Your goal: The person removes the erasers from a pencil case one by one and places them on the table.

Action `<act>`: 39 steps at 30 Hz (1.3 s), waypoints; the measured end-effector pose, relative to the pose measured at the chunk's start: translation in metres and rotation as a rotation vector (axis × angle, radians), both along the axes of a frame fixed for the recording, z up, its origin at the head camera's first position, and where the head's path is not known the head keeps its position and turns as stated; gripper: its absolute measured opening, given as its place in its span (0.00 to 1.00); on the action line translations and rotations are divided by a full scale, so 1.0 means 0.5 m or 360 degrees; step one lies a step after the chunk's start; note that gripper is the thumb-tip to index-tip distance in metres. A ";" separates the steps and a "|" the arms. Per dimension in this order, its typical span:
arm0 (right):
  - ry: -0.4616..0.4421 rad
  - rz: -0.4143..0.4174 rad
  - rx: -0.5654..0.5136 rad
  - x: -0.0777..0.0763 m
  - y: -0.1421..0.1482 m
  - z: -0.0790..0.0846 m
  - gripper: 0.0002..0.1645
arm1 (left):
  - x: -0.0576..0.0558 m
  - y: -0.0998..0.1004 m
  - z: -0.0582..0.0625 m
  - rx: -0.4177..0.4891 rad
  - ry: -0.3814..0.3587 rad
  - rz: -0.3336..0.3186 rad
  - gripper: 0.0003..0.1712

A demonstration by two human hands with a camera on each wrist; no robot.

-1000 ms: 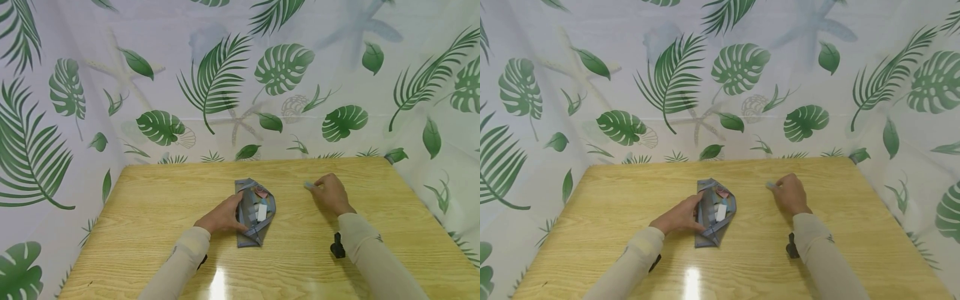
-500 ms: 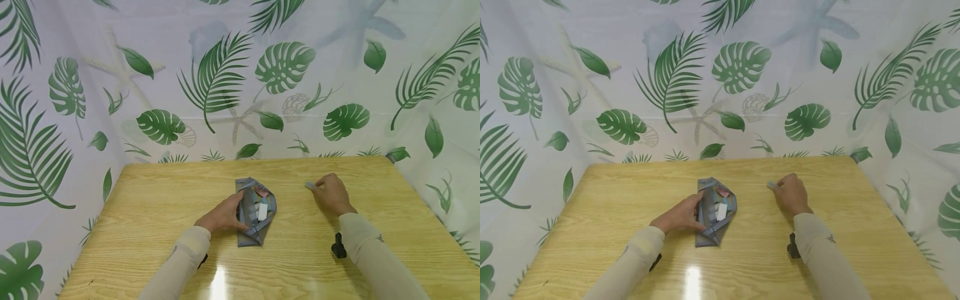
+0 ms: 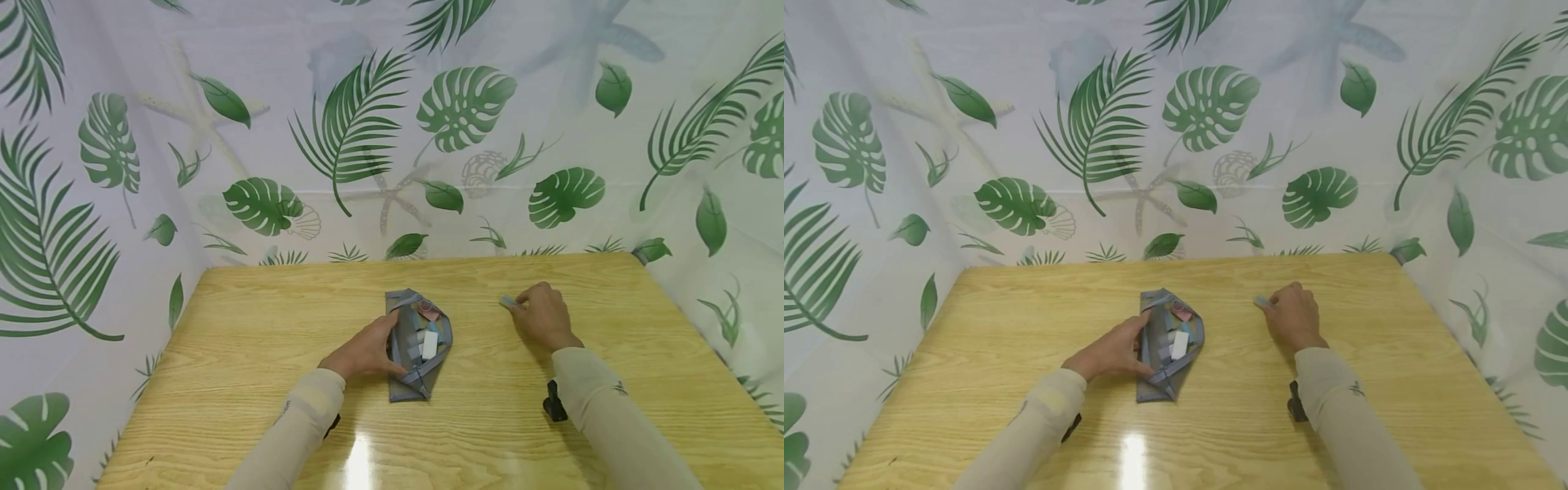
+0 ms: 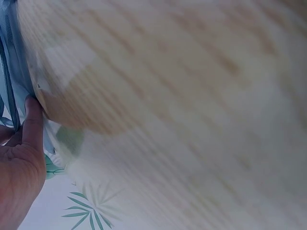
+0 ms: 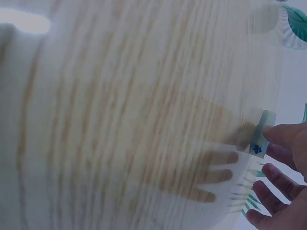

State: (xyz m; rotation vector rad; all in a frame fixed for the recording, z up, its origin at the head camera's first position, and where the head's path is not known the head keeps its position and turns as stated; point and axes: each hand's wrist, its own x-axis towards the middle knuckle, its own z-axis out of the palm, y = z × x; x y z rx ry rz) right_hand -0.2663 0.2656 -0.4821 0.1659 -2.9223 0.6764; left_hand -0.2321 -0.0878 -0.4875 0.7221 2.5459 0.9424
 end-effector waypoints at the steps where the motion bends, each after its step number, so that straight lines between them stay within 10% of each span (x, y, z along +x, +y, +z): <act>1: -0.0001 -0.0002 0.0001 -0.001 0.000 -0.001 0.17 | 0.000 0.000 0.000 -0.0005 0.0000 0.0001 0.67; 39: -0.0134 -0.0065 -0.0101 0.000 0.002 0.000 0.20 | 0.001 0.002 0.003 -0.0032 0.0032 0.0009 0.67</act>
